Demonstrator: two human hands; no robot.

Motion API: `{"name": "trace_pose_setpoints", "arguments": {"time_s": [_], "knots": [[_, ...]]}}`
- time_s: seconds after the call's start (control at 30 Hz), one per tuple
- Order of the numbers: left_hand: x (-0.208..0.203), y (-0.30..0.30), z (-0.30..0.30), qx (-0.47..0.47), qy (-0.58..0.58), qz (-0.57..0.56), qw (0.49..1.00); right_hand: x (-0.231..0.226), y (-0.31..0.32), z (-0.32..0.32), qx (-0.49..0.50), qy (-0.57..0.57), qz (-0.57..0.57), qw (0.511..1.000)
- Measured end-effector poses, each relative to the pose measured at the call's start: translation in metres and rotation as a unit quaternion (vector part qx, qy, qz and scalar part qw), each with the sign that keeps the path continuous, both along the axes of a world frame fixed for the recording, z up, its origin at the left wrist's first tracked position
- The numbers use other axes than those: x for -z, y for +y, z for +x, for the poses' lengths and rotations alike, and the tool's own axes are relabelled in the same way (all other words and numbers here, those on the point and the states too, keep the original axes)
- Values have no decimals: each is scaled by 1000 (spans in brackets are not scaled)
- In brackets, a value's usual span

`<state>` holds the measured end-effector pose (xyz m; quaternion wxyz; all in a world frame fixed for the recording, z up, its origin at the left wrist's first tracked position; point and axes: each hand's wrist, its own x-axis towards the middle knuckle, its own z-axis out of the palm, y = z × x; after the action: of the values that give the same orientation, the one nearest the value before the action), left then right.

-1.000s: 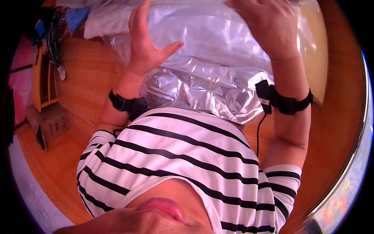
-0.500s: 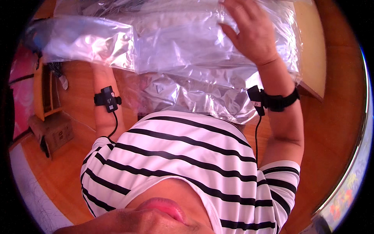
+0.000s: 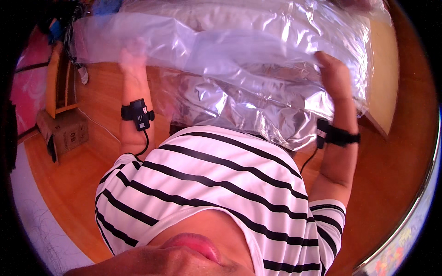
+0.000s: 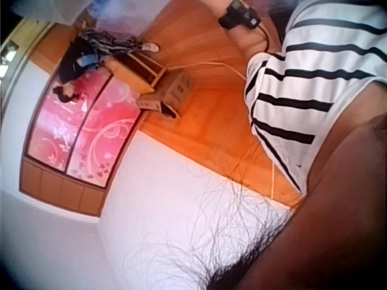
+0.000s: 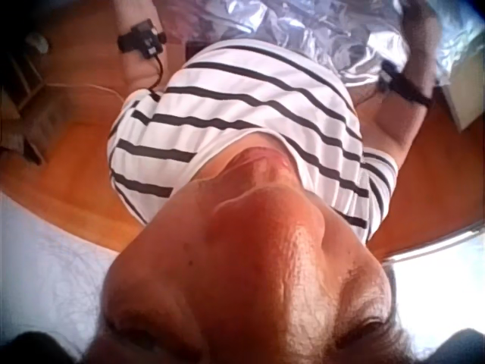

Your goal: The person removes a stack of black folders from a large plastic bag, rolls one folder, and then prepares a large clear plastic sheet while seated on a bed.

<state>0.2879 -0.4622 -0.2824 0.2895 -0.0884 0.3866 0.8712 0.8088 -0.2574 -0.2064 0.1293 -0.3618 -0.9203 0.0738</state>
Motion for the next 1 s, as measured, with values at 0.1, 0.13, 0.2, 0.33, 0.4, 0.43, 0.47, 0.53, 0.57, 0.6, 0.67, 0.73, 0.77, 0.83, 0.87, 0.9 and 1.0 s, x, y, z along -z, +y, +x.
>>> {"name": "trace_pose_setpoints", "arguments": {"time_s": [0.1, 0.13, 0.2, 0.33, 0.4, 0.43, 0.47, 0.53, 0.57, 0.6, 0.67, 0.73, 0.77, 0.83, 0.87, 0.9, 1.0], "knots": [[-8, 19, 27, 71, 92, -97, 988, -41, 9, 61, 160, 120, -266, 943], [-16, 17, 49, 115, 115, -125, 979, -53, 13, 67, 176, 81, -291, 937], [-19, 18, 80, 195, 156, -190, 950, -57, 38, 94, 227, -27, -367, 901], [-18, 16, 94, 182, 155, -188, 953, -15, 44, 98, 95, -65, -180, 977], [-25, 17, 95, 162, 174, -188, 953, -26, 20, 55, 39, -71, -85, 993], [-30, 16, 95, 154, 199, -186, 950, -39, 4, 32, 20, -73, -66, 995], [-34, 17, 94, 151, 222, -182, 946, -44, -7, 20, -11, -8, -100, 995], [-45, 15, 95, 140, 247, -179, 942, -48, -21, 1, -76, 122, -168, 975], [-51, 14, 101, 130, 244, -179, 944, -51, -25, -9, -62, 89, -147, 983], [-54, 14, 103, 120, 242, -179, 946, -54, -28, -18, -47, 56, -125, 989], [-51, 14, 104, 121, 239, -163, 950, -55, -35, -33, -41, -51, -79, 995], [-44, 15, 102, 126, 253, -163, 945, -28, -35, -29, 0, -15, -99, 995], [-38, 14, 98, 130, 269, -171, 939, -18, -28, -20, 27, 12, -103, 994], [-25, 8, 90, 167, 265, -195, 929, -5, -1, -2, 198, 207, -306, 908], [-19, 1, 85, 196, 245, -208, 926, -18, 9, -3, 261, 176, -257, 914], [-13, -6, 85, 225, 225, -220, 922, -15, 26, 7, 268, 158, -223, 924], [-1, -28, 102, 288, 151, -248, 913, 0, 64, 26, 295, -6, -89, 951]]}}
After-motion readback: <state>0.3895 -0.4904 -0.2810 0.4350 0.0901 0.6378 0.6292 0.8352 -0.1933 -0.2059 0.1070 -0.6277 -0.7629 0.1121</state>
